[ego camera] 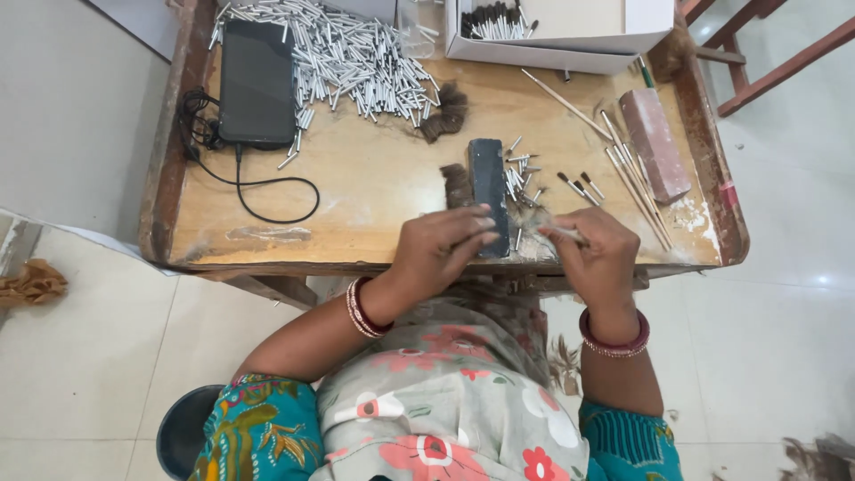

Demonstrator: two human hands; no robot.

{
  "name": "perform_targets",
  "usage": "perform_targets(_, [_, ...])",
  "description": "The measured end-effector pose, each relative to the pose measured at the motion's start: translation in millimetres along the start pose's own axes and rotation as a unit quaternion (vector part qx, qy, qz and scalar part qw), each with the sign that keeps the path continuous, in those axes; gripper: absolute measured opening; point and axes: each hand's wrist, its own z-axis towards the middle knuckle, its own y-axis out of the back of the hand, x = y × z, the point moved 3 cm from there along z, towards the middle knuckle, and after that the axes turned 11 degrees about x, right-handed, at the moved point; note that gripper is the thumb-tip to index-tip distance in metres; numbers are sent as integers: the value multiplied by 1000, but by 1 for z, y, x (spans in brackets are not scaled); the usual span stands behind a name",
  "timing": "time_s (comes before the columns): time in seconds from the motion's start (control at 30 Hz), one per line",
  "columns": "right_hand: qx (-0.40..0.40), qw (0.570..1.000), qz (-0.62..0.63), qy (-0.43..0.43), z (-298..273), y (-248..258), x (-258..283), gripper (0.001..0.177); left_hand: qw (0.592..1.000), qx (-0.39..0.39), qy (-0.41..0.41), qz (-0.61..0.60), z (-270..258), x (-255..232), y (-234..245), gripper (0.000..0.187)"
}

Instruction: Assembling small paintbrushes by inserting bristles into metal ferrules and preparing components on a workbench.

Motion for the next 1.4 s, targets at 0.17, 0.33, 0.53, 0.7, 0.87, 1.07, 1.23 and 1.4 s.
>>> perform_targets(0.17, [14, 971, 232, 51, -19, -18, 26, 17, 980, 102, -152, 82, -2, -23, -6, 18])
perform_targets(0.33, [43, 920, 379, -89, -33, -35, 16, 40, 973, 86, -168, 134, -7, -31, -2, 18])
perform_targets(0.53, [-13, 997, 74, 30, -23, -16, 66, 32, 999, -17, 16, -33, -15, -11, 6, 13])
perform_targets(0.7, [-93, 995, 31, 25, -41, -39, 54, 13, 888, -91, 175, -416, -28, 29, -12, 14])
perform_targets(0.87, [-102, 994, -31, 37, -33, -41, 61, 13, 863, -102, 188, -458, -28, 32, -19, 13])
perform_targets(1.07, [-117, 990, -57, 55, -32, -45, 61, 13, 866, -90, 192, -453, -32, 31, -25, 13])
perform_targets(1.23, [-103, 994, -33, 22, -29, -40, 68, 22, 867, -99, 167, -459, -37, 26, -27, 14])
perform_targets(1.4, [-93, 979, 181, 28, -43, -48, 47, 25, 918, -27, 87, -386, -30, -16, -11, 15])
